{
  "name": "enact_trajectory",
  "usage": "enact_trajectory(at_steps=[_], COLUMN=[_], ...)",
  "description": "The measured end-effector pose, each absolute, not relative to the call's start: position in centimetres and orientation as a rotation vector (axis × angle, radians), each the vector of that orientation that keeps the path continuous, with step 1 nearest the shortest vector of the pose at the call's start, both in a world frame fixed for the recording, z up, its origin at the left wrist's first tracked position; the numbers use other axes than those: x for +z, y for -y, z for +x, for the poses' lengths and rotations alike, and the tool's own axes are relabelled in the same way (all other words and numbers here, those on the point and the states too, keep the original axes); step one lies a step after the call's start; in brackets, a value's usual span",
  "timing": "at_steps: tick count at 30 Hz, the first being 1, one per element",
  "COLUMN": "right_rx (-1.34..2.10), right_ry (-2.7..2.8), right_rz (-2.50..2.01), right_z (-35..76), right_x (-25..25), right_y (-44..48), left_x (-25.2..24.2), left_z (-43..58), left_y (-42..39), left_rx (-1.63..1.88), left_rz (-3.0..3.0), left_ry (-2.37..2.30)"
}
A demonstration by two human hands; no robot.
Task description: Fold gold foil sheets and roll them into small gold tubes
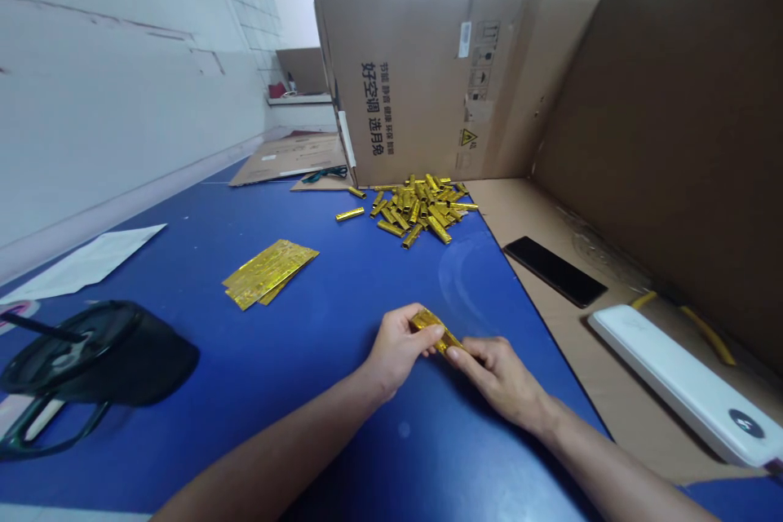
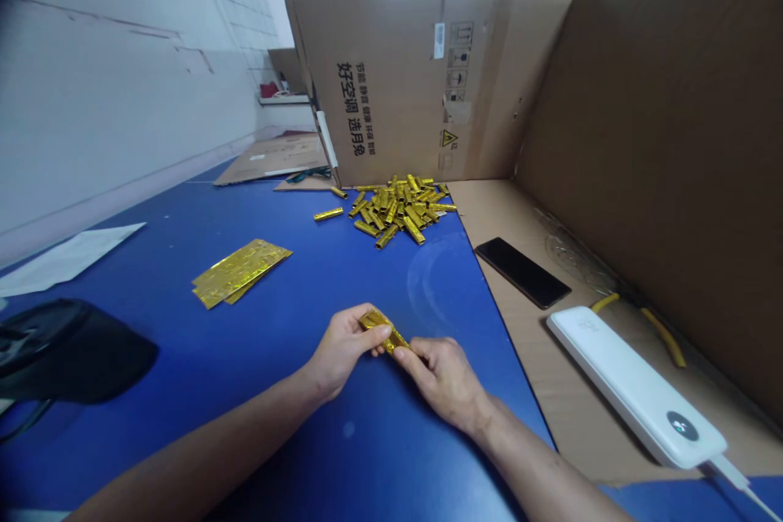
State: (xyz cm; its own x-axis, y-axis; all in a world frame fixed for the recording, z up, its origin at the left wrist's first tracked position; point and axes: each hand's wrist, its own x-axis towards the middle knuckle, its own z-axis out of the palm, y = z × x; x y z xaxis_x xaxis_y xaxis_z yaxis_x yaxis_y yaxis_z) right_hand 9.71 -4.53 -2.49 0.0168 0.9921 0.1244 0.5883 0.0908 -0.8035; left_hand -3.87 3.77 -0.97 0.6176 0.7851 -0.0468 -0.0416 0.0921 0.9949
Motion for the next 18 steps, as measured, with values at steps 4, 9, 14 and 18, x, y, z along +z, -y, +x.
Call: enact_trajectory(at_steps=[4, 9, 14, 18], right_rx=[0.653, 0.710, 0.757, 0.833], right_ry=[1.730, 1.793, 1.768, 1.702], right_rz=[-1.606, -1.552, -1.535, -1.549], right_z=[9.6, 9.1, 9.2, 10.1], right_x=[-2.6, -2.0, -1.6, -1.8], right_y=[4.6, 4.7, 4.8, 4.6], left_x=[-1.1, -0.9, -0.8, -0.8], left_z=[-3.8, -3.9, -4.2, -4.5], left_y=[-3.6, -3.2, -4.0, -4.9], left_rx=[0.673, 0.635, 0.694, 0.704], left_rz=[1.303, 1.305, 1.224, 1.235], left_ry=[-0.660, -0.706, -0.706, -0.682])
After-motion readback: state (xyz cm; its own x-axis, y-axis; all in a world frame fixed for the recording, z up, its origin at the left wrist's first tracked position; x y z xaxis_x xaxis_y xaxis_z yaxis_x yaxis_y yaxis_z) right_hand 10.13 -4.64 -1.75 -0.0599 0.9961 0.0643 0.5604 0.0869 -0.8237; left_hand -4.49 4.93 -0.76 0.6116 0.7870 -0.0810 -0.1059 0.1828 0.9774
